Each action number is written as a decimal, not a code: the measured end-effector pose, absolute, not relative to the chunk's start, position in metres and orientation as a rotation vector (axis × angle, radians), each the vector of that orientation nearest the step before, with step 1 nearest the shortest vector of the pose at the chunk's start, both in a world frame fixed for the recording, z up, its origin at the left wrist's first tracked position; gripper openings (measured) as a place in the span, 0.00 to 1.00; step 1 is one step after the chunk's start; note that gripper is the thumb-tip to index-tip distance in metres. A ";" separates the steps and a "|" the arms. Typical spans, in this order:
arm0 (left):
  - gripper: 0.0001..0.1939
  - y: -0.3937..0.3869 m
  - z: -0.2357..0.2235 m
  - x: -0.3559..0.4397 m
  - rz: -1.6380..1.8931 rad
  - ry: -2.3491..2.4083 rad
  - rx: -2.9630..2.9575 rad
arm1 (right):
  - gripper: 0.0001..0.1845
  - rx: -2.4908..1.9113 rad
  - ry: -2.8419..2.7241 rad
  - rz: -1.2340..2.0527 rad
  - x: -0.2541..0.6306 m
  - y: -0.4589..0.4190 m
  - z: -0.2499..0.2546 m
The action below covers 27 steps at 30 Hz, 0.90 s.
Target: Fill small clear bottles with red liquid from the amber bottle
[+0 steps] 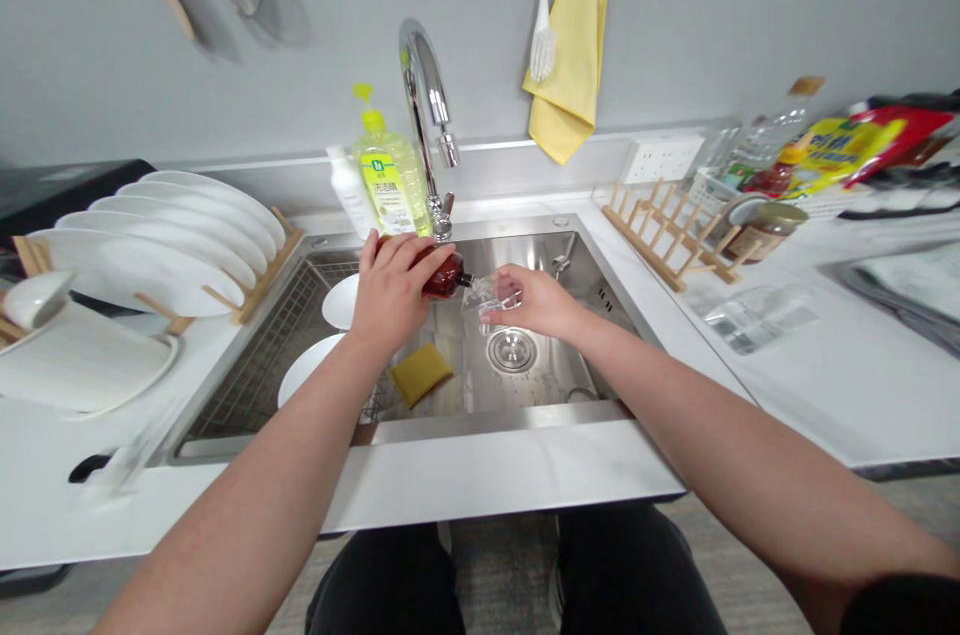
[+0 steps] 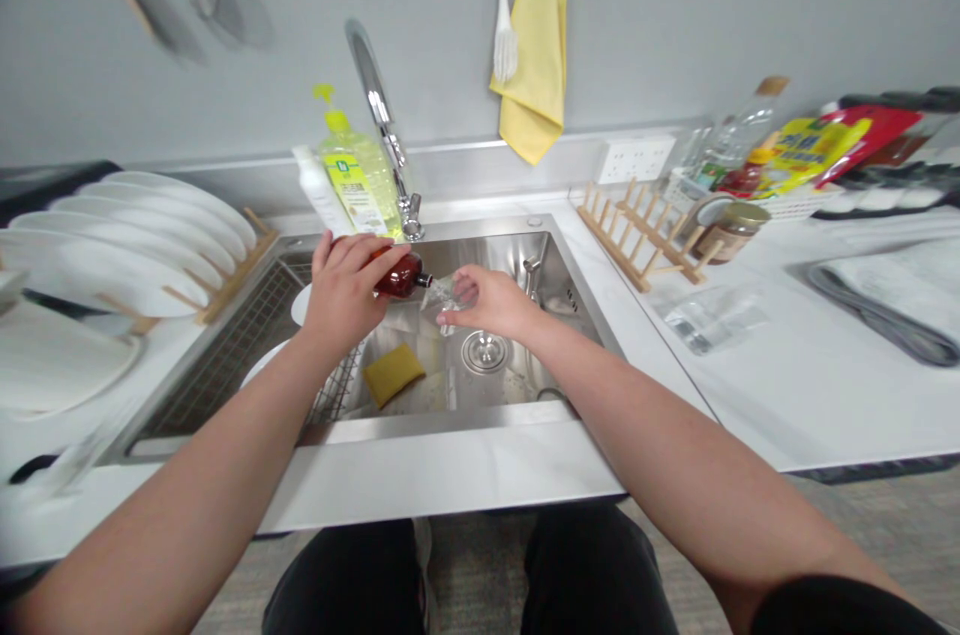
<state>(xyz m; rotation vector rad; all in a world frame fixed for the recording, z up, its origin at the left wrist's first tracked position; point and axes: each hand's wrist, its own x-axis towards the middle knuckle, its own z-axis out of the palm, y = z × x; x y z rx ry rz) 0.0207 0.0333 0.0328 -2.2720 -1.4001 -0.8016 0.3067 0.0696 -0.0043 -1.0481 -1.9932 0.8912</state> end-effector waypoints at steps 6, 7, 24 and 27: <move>0.36 0.035 0.031 0.019 -0.793 -1.405 -2.289 | 0.33 -1.037 -1.981 0.911 0.306 0.069 -0.004; 0.36 0.035 0.031 0.019 -0.792 -1.404 -2.292 | 0.33 -1.035 -1.979 0.917 0.306 0.069 -0.004; 0.39 0.035 0.032 0.019 -0.781 -1.382 -2.256 | 0.32 -1.038 -1.968 0.904 0.305 0.068 -0.003; 0.41 0.034 0.033 0.020 -0.776 -1.384 -2.248 | 0.33 -1.049 -1.973 0.895 0.305 0.068 -0.003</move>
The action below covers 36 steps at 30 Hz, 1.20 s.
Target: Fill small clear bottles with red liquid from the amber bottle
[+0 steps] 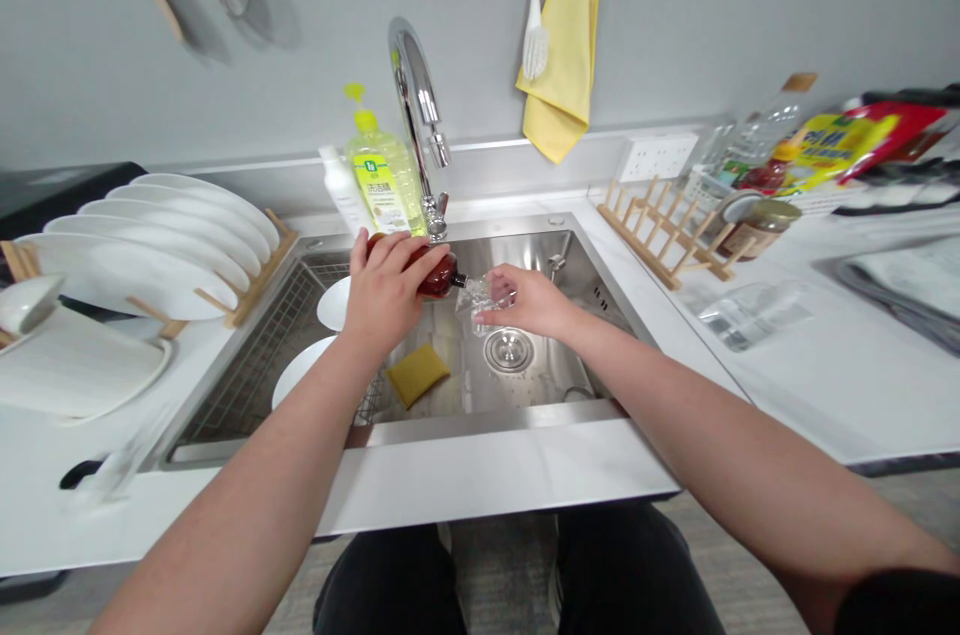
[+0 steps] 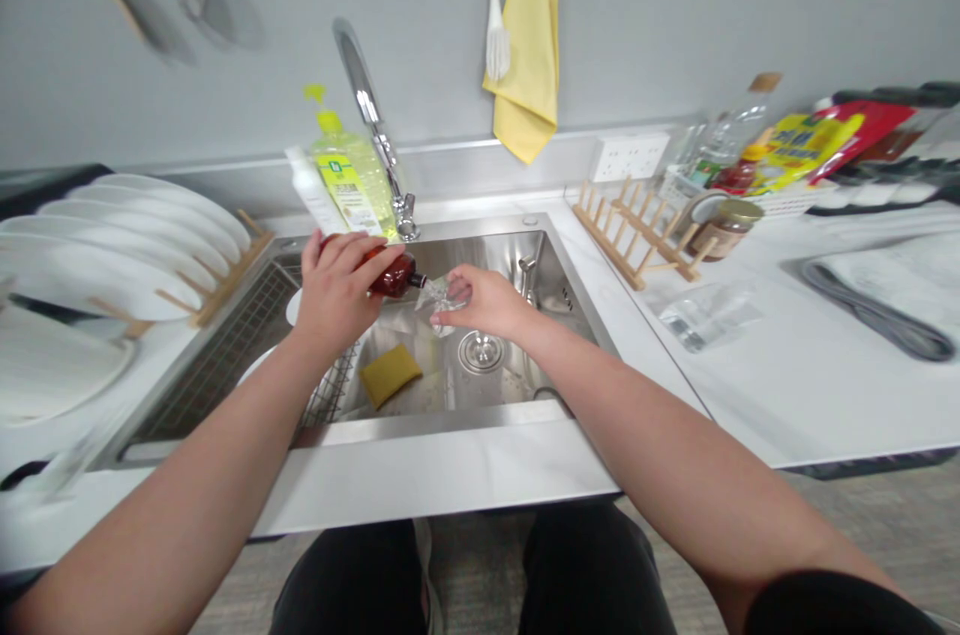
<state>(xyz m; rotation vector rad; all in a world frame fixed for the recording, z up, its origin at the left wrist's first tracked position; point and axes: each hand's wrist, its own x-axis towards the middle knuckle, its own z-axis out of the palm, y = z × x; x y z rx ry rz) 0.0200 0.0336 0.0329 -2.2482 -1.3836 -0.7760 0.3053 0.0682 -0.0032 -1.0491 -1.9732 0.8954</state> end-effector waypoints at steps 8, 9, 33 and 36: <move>0.39 0.033 0.032 0.021 -0.789 -1.397 -2.250 | 0.34 -1.048 -1.972 0.892 0.305 0.069 -0.005; 0.39 0.033 0.032 0.021 -0.787 -1.401 -2.252 | 0.33 -1.053 -1.972 0.888 0.305 0.069 -0.005; 0.39 0.031 0.035 0.022 -0.773 -1.398 -2.240 | 0.34 -1.075 -2.000 0.842 0.306 0.068 -0.004; 0.39 0.032 0.034 0.022 -0.772 -1.380 -2.236 | 0.34 -1.065 -2.005 0.842 0.306 0.069 -0.005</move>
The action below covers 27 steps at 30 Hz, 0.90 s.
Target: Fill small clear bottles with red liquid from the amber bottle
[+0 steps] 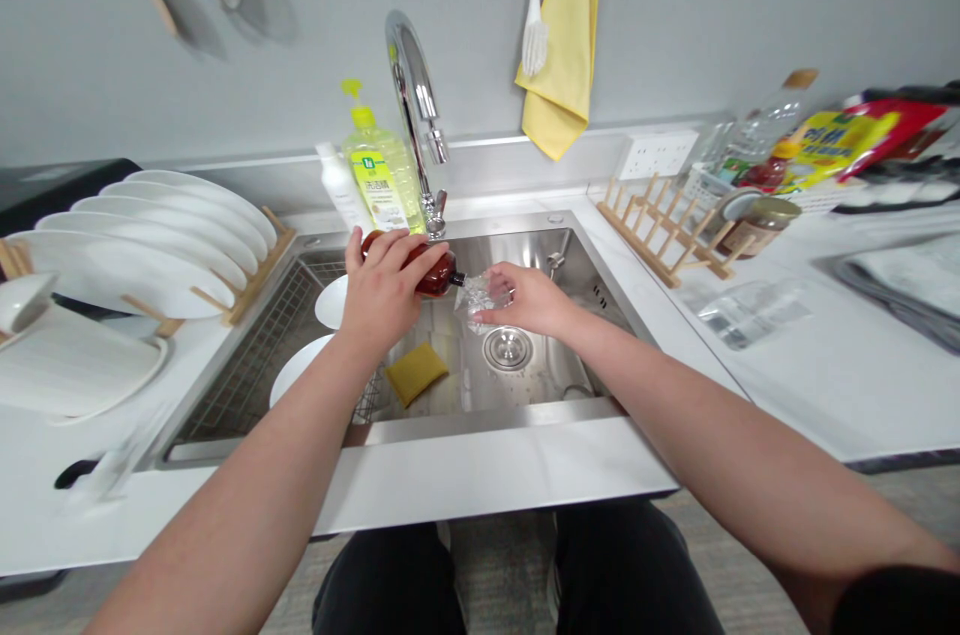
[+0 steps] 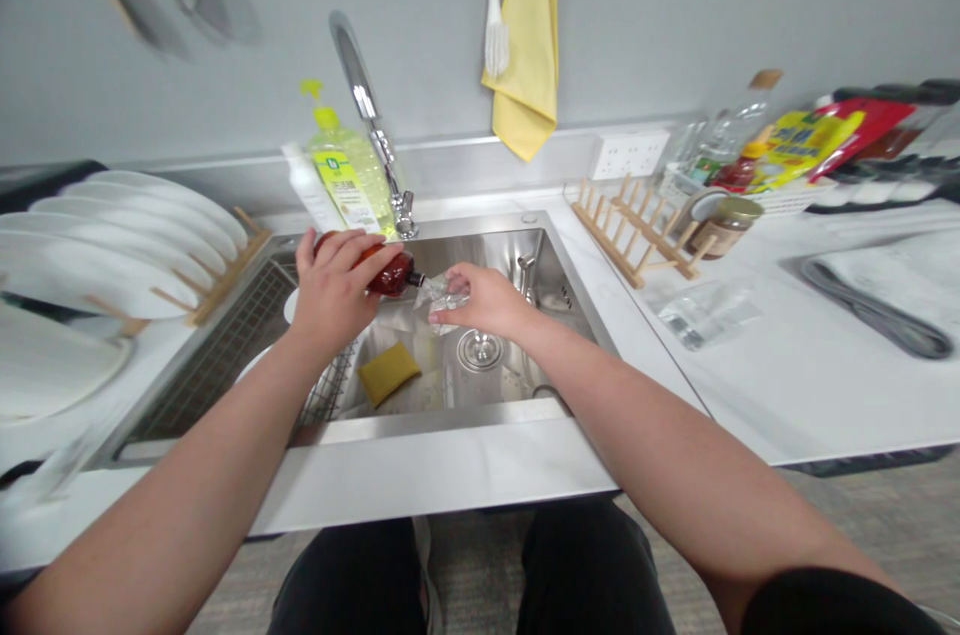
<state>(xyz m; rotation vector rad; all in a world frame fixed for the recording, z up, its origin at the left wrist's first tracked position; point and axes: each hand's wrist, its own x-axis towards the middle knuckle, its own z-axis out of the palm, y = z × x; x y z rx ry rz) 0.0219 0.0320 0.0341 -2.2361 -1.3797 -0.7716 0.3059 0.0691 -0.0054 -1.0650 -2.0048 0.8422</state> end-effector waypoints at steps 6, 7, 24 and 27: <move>0.37 0.035 0.031 0.020 -0.773 -1.350 -2.210 | 0.34 -1.079 -2.006 0.813 0.306 0.068 -0.005; 0.36 0.035 0.031 0.020 -0.774 -1.343 -2.207 | 0.34 -1.080 -2.007 0.810 0.306 0.068 -0.005; 0.38 0.034 0.032 0.020 -0.790 -1.281 -2.198 | 0.33 -1.093 -2.016 0.785 0.306 0.063 0.002; 0.38 0.035 0.031 0.019 -0.794 -1.276 -2.191 | 0.33 -1.101 -2.027 0.773 0.306 0.063 0.003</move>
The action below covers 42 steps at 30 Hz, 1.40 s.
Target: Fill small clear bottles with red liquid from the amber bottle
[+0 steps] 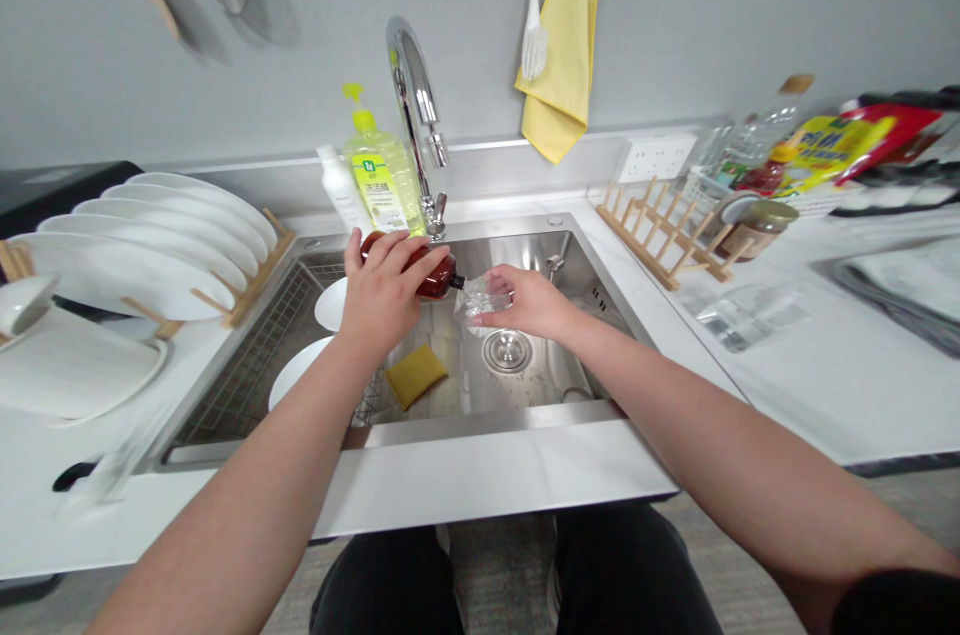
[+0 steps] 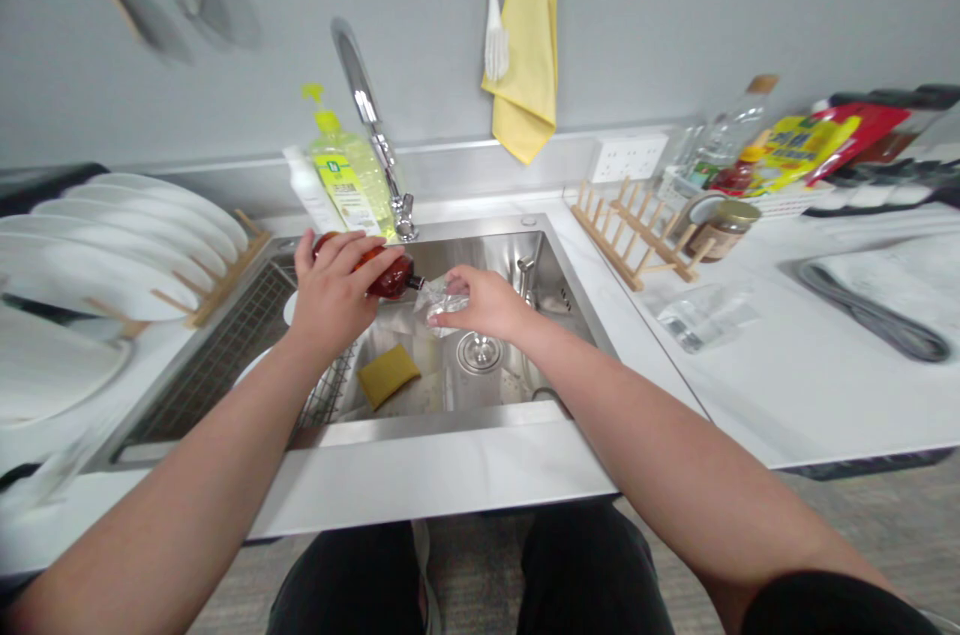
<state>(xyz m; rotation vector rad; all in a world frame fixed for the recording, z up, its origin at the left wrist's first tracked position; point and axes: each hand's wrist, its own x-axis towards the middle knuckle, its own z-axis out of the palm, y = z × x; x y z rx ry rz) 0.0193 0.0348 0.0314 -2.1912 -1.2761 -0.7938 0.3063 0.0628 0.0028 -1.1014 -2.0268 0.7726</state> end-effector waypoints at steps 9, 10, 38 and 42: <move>0.34 0.031 0.035 0.021 -0.784 -1.261 -2.189 | 0.32 -1.097 -2.034 0.782 0.307 0.061 0.006; 0.34 0.030 0.036 0.022 -0.782 -1.264 -2.189 | 0.33 -1.093 -2.029 0.783 0.307 0.061 0.006; 0.34 0.029 0.038 0.022 -0.805 -1.275 -2.207 | 0.36 -1.086 -2.061 0.713 0.307 0.066 -0.001; 0.34 0.027 0.039 0.023 -0.793 -1.256 -2.194 | 0.36 -1.095 -2.048 0.714 0.306 0.065 0.000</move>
